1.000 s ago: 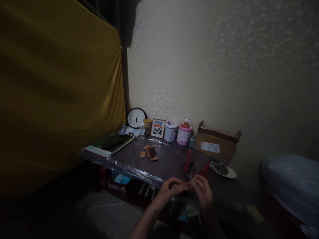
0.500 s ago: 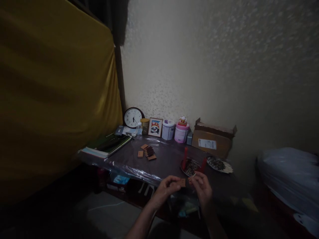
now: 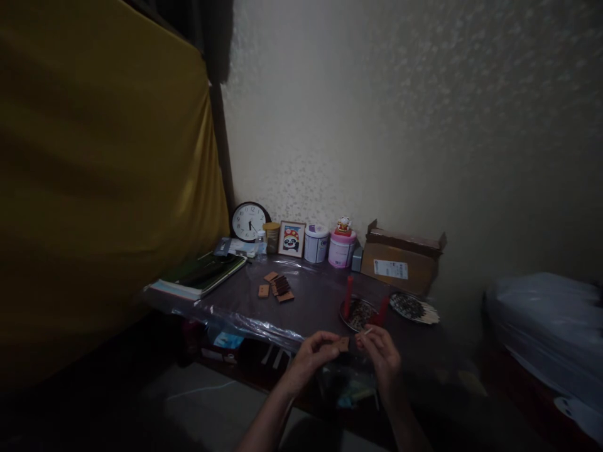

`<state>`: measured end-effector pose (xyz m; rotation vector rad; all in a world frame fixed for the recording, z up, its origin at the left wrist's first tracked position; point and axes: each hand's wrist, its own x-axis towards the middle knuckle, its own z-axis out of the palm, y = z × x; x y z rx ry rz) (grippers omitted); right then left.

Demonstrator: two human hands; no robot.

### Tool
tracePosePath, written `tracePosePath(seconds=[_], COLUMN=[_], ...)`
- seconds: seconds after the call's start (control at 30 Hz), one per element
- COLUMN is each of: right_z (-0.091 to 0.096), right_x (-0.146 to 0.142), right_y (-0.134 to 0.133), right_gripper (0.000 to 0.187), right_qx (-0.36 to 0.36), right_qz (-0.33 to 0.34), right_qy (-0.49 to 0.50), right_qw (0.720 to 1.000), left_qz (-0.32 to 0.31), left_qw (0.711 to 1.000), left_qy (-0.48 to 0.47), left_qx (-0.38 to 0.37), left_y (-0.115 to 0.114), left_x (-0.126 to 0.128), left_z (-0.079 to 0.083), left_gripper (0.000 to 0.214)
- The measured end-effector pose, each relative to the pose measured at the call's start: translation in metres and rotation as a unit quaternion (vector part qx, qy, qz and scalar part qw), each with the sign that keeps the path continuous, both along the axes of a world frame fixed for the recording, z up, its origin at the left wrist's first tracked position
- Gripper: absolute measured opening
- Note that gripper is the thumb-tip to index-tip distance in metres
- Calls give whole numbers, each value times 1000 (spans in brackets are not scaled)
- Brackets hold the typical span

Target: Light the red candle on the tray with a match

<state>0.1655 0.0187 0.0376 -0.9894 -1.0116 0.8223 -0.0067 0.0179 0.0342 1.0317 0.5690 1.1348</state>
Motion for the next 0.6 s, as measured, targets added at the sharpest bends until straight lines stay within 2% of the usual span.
tracePosePath(seconds=[0.23, 0.6], right_z=[-7, -5], right_x=[2, 2], right_y=[3, 2], right_gripper=[28, 26], right_qx=[-1, -18], right_qz=[-5, -1], right_qy=[10, 6], right_qw=[1000, 1000], left_qz=[4, 13], left_qw=[1000, 1000], left_qy=[-5, -5], left_qx=[-11, -26], left_y=[4, 3], left_x=[3, 3], left_z=[-7, -4], left_gripper=[28, 26])
